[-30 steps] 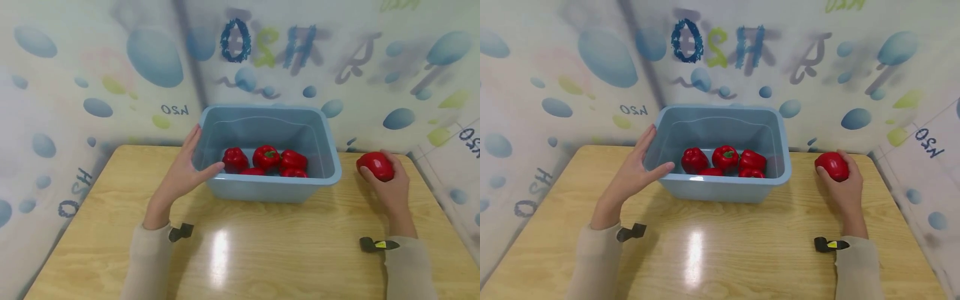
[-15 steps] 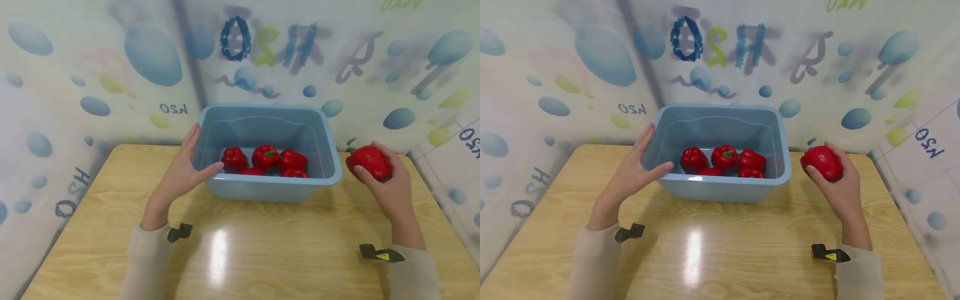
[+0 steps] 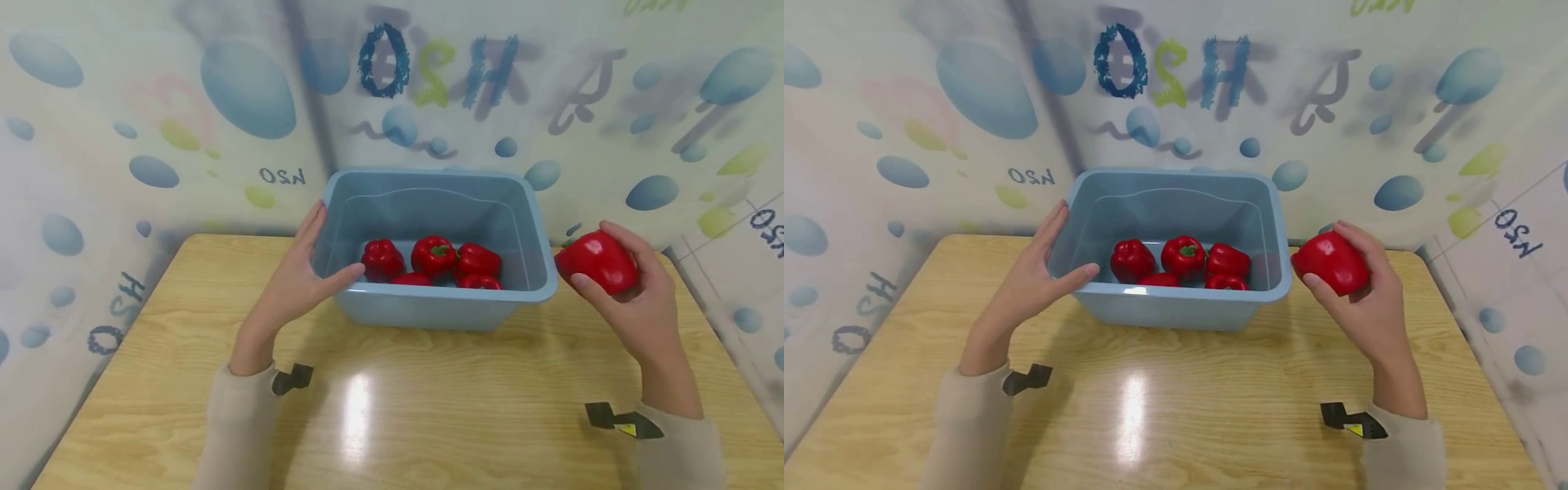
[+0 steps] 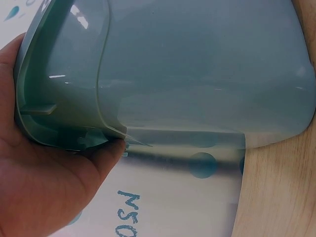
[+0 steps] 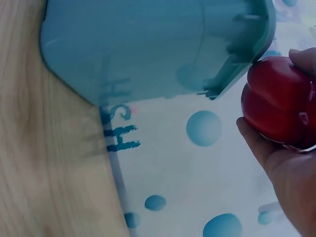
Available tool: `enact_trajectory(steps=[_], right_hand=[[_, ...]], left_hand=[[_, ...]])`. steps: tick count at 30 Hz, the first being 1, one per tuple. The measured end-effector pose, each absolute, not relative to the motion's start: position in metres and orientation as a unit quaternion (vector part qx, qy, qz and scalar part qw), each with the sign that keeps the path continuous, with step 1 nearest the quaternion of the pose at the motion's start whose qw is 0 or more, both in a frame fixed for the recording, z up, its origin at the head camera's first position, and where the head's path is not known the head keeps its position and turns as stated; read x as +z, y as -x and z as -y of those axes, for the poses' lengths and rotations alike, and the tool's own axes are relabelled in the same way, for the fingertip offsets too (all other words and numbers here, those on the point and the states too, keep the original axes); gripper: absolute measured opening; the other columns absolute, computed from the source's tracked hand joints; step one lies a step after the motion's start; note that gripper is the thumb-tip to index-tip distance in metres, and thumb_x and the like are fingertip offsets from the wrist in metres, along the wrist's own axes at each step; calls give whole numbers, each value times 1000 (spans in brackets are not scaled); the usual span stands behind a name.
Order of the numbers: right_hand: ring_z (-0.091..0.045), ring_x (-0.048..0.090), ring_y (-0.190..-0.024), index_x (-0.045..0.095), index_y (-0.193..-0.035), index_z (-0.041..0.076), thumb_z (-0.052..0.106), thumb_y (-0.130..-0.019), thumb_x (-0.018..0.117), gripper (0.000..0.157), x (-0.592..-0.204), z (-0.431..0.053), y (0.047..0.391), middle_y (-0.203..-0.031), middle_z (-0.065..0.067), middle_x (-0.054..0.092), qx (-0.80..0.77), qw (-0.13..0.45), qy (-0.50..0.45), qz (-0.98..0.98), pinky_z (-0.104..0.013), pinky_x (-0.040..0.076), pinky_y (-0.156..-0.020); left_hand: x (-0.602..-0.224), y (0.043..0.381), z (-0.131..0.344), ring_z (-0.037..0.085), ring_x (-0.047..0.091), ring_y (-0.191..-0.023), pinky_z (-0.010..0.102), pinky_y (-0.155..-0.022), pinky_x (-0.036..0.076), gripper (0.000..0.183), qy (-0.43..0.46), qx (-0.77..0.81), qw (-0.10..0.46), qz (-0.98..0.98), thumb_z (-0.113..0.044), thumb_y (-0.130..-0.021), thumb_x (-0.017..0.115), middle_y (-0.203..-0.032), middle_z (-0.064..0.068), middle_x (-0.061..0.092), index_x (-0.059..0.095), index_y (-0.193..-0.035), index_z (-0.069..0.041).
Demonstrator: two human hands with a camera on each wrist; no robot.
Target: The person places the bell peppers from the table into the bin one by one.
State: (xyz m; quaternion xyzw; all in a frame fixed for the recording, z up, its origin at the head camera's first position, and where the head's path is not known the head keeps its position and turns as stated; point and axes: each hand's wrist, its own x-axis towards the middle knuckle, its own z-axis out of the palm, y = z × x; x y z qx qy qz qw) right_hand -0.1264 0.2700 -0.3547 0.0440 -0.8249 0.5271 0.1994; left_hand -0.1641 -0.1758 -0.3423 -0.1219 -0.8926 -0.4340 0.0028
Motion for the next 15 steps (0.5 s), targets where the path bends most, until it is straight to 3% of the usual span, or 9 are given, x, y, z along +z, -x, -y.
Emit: enact_trajectory(steps=[8,15], right_hand=[[-21,48,-131,48,-145,-2,-22,-71,69,80,-345,-259,124,-145,-13,53,647,219,-140,717,-11,56,-87],[-23,46,-133,46,-147,-1,-23,-73,67,80,-338,-248,120,-148,-15,49,652,198,-147,717,-13,57,-87]], left_hand=[[-342,164,177,20,14,-158,65,-118,33,102,123,-437,2,891,-51,-86,73,-170,-20,2,6,-162,-35],[-342,165,176,20,15,-157,65,-117,34,102,124,-437,2,891,-51,-86,73,-169,-21,2,6,-162,-37]])
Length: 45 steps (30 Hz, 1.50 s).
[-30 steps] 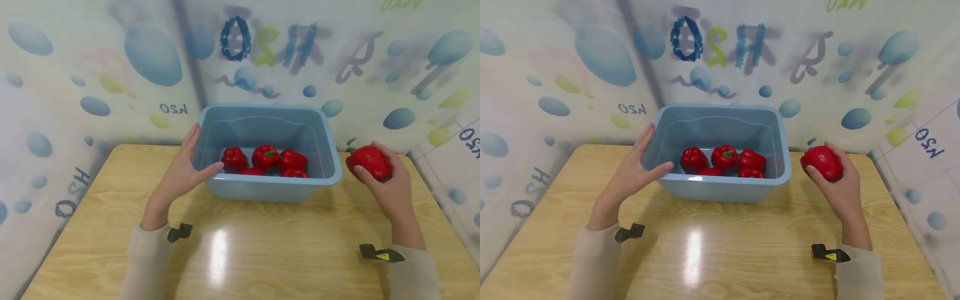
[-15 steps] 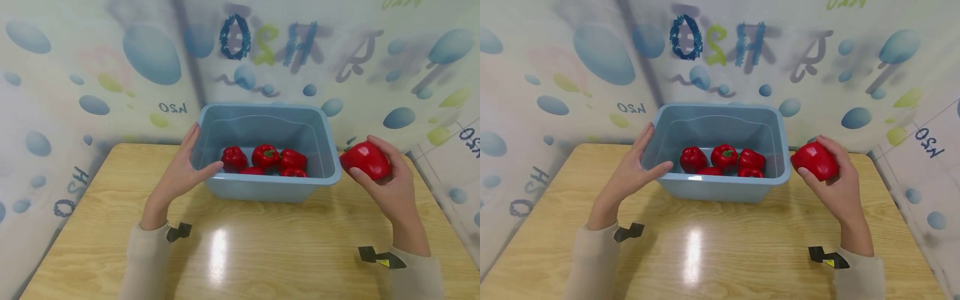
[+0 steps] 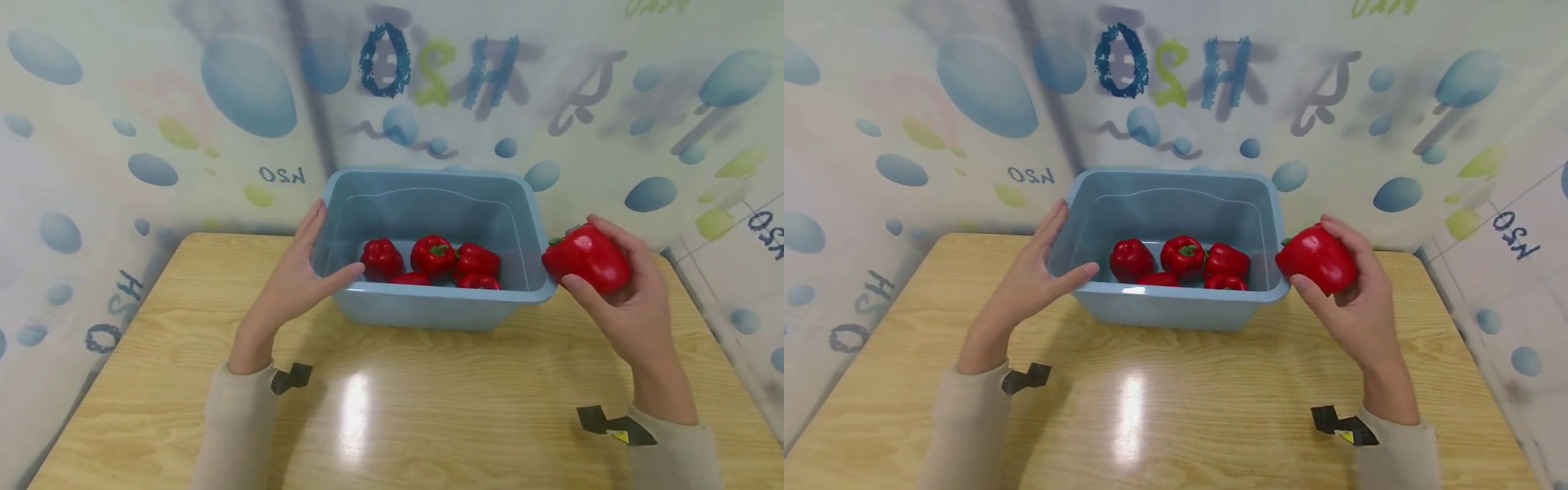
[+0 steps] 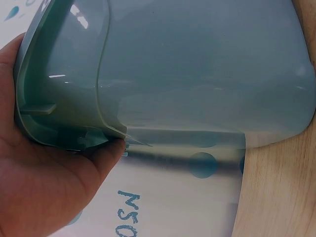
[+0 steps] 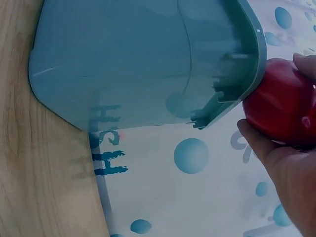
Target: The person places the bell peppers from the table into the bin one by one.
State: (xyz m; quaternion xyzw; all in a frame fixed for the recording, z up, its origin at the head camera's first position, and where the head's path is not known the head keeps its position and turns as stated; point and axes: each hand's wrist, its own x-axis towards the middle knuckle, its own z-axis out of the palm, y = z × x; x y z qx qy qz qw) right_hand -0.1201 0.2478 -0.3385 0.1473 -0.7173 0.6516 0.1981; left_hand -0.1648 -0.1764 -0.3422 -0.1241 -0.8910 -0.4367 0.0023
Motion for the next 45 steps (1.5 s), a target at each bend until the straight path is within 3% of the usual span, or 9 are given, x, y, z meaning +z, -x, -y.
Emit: enact_trajectory(steps=[8,17,29,42,45], right_hand=[[-24,46,-134,43,-147,-4,-25,-67,69,88,-339,-242,123,-149,-15,47,610,213,-206,735,-12,55,-89],[-25,42,-138,43,-146,-1,-27,-67,69,87,-336,-231,124,-156,-15,40,622,192,-196,734,-12,55,-92],[-20,44,-136,39,-150,2,-27,-66,73,95,-335,-228,127,-152,-6,42,544,183,-236,784,-10,53,-92],[-21,46,-136,37,-153,7,-24,-64,77,103,-333,-228,126,-154,-11,44,511,172,-230,811,-10,52,-95],[-21,45,-138,40,-152,3,-27,-64,75,100,-334,-230,125,-155,-12,43,514,172,-250,802,-11,50,-99]], left_hand=[[-342,165,177,20,15,-157,66,-117,34,100,127,-434,3,892,-52,-87,71,-169,-21,2,5,-161,-39],[-340,165,177,20,15,-158,66,-118,33,100,128,-430,3,894,-52,-87,71,-170,-20,2,5,-162,-38],[-341,164,177,20,14,-158,67,-118,32,100,127,-435,9,891,-52,-87,72,-169,-20,3,7,-162,-37],[-343,164,176,20,15,-158,66,-117,34,100,131,-442,12,887,-51,-87,72,-169,-20,3,7,-162,-38],[-346,164,175,20,15,-158,66,-117,34,100,130,-441,12,888,-51,-87,72,-169,-20,3,8,-162,-37]])
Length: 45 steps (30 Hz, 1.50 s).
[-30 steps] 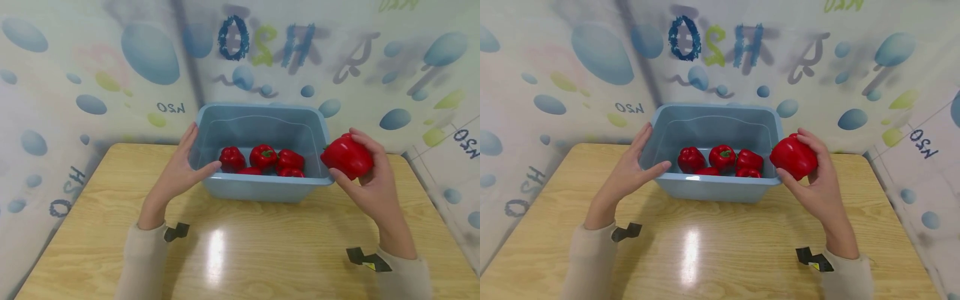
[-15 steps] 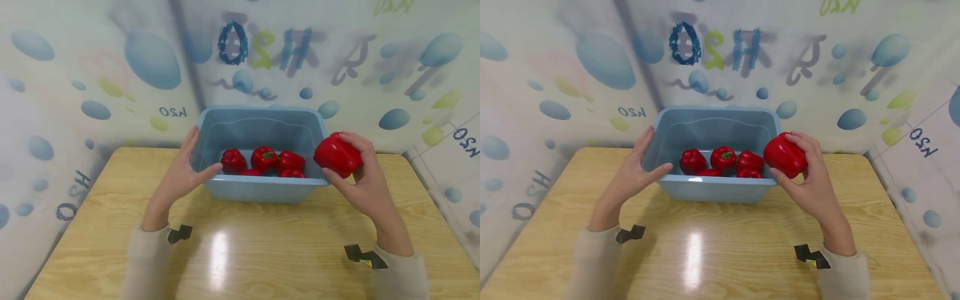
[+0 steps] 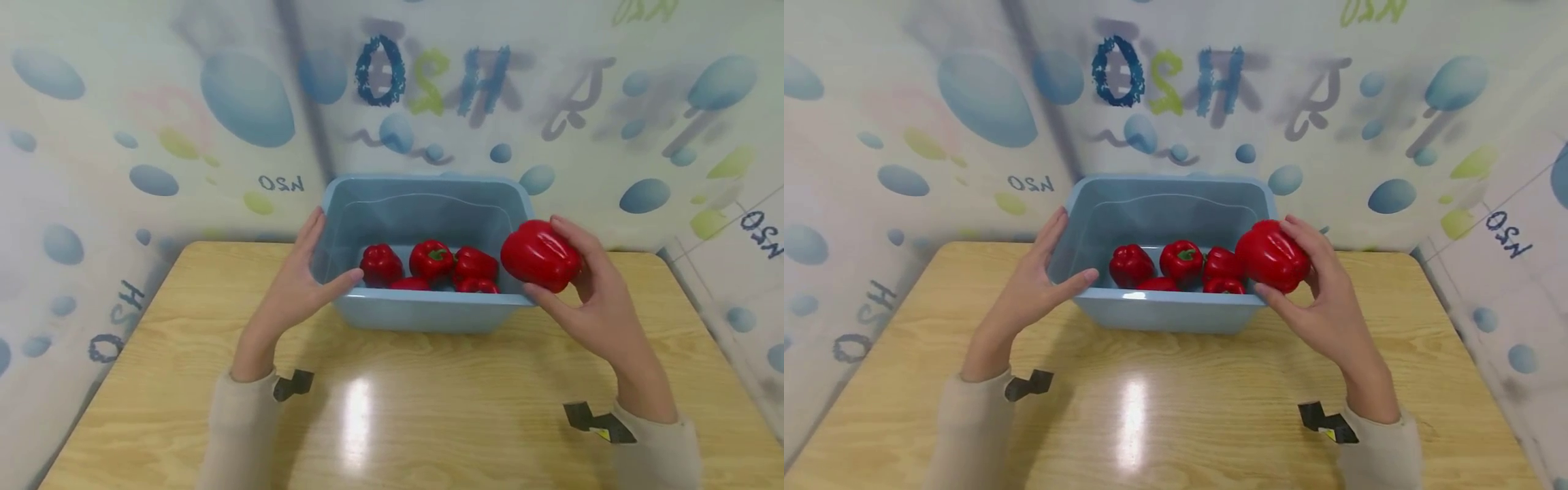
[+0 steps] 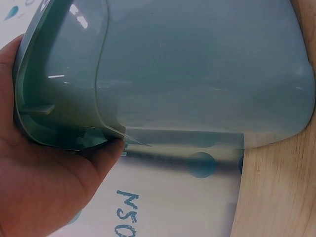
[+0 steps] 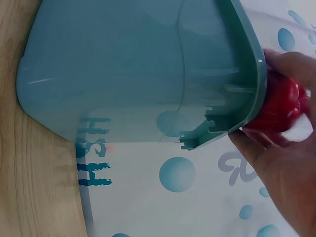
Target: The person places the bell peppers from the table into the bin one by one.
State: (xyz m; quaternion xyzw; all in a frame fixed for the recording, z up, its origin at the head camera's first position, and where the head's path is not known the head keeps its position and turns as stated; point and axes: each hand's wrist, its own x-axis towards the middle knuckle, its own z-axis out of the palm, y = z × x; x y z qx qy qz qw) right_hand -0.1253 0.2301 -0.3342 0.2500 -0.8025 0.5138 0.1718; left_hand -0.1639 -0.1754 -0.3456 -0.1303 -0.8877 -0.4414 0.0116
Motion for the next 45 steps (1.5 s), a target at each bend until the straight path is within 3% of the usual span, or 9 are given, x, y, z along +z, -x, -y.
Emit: enact_trajectory(steps=[5,10,14,21,26,45], right_hand=[[-24,46,-141,44,-143,-15,-31,-72,57,74,-341,-234,126,-155,-17,44,585,181,-313,726,-19,44,-113],[-24,54,-135,45,-136,-22,-26,-81,55,56,-344,-235,132,-147,-17,52,625,204,-322,681,-25,46,-113],[-19,58,-131,46,-138,-18,-23,-85,55,54,-346,-234,135,-140,-11,57,627,212,-272,698,-22,47,-111],[-7,60,-127,55,-142,5,-2,-94,63,49,-345,-228,138,-136,2,63,587,225,-109,770,-13,47,-106],[-5,59,-128,54,-144,12,4,-95,65,51,-347,-227,139,-140,4,60,532,212,-85,815,-13,47,-107],[-3,59,-126,53,-143,5,8,-100,59,44,-355,-245,139,-140,8,58,542,188,-75,815,-7,45,-102]], left_hand=[[-350,163,174,20,14,-158,67,-117,33,100,130,-447,9,885,-51,-86,72,-170,-19,3,8,-162,-37],[-348,167,174,19,16,-157,64,-117,36,100,141,-449,15,882,-51,-87,72,-170,-19,4,8,-162,-37],[-347,168,177,20,17,-157,61,-117,37,100,143,-450,12,881,-49,-87,72,-170,-19,3,7,-162,-37],[-344,169,179,20,19,-156,66,-116,36,99,140,-454,19,880,-47,-86,74,-169,-20,6,10,-162,-38],[-345,169,177,19,19,-156,66,-116,37,99,142,-457,20,878,-47,-86,74,-169,-20,7,10,-162,-37],[-344,167,175,19,16,-157,65,-118,33,99,134,-449,18,883,-49,-87,73,-169,-20,6,10,-162,-35]])
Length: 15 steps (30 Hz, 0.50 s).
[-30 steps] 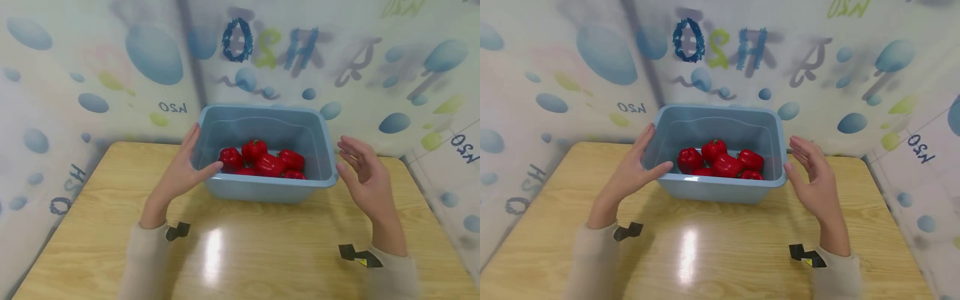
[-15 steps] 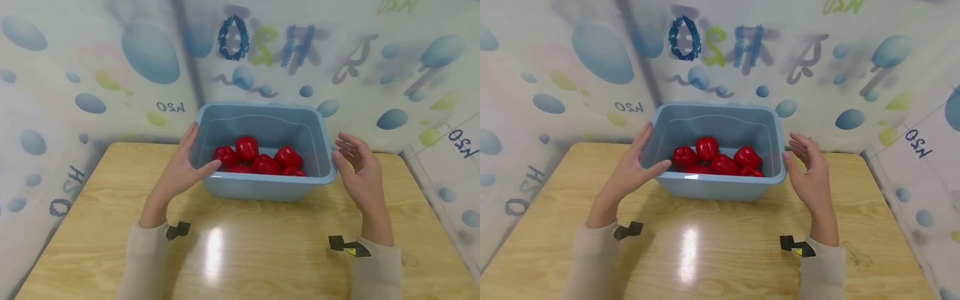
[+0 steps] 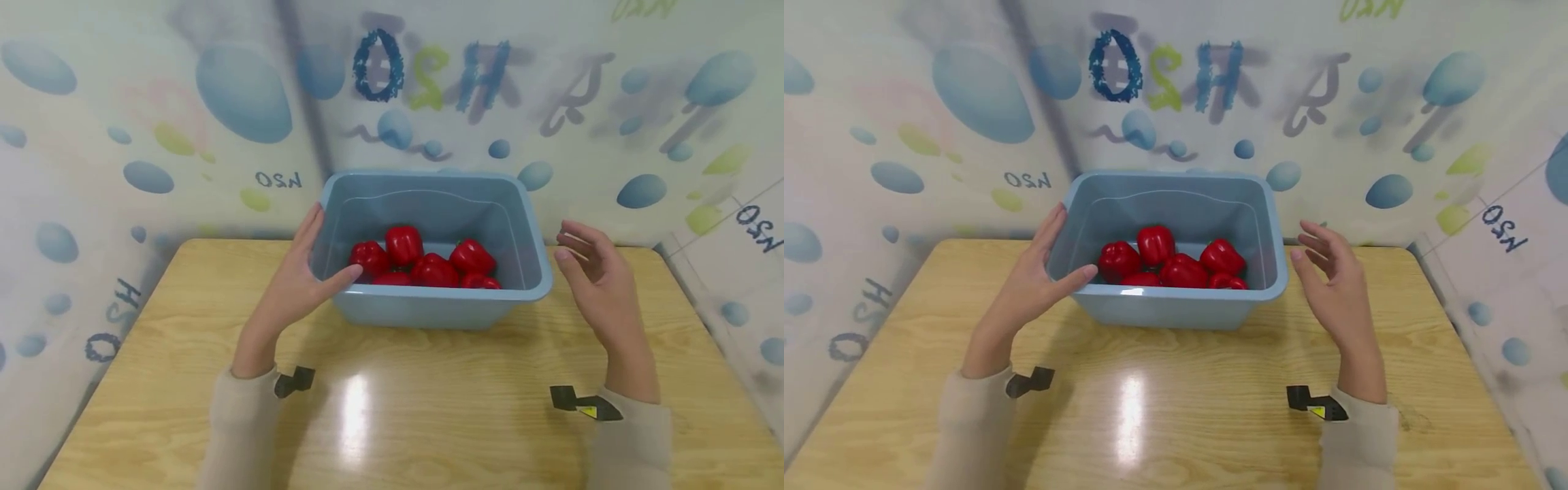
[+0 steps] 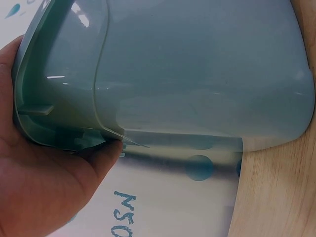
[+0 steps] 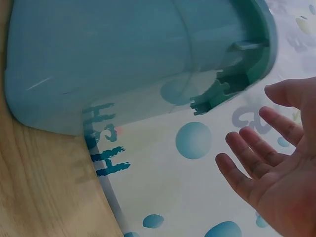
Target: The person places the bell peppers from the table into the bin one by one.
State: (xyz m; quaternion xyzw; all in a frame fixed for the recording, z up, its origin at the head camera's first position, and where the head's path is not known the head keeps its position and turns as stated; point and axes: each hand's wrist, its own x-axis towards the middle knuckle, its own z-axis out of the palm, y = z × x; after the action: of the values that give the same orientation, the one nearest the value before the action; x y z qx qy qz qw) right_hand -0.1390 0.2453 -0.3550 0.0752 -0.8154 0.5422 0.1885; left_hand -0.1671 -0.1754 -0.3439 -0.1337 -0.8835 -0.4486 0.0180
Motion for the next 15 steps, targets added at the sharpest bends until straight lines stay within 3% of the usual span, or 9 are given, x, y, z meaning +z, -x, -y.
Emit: enact_trajectory(steps=[15], right_hand=[[-2,59,-124,53,-144,6,10,-101,58,43,-350,-247,136,-139,9,59,575,152,-77,800,-5,46,-98]], left_hand=[[-344,166,175,19,15,-158,67,-119,30,98,128,-444,14,887,-50,-88,71,-169,-21,4,8,-162,-36]])
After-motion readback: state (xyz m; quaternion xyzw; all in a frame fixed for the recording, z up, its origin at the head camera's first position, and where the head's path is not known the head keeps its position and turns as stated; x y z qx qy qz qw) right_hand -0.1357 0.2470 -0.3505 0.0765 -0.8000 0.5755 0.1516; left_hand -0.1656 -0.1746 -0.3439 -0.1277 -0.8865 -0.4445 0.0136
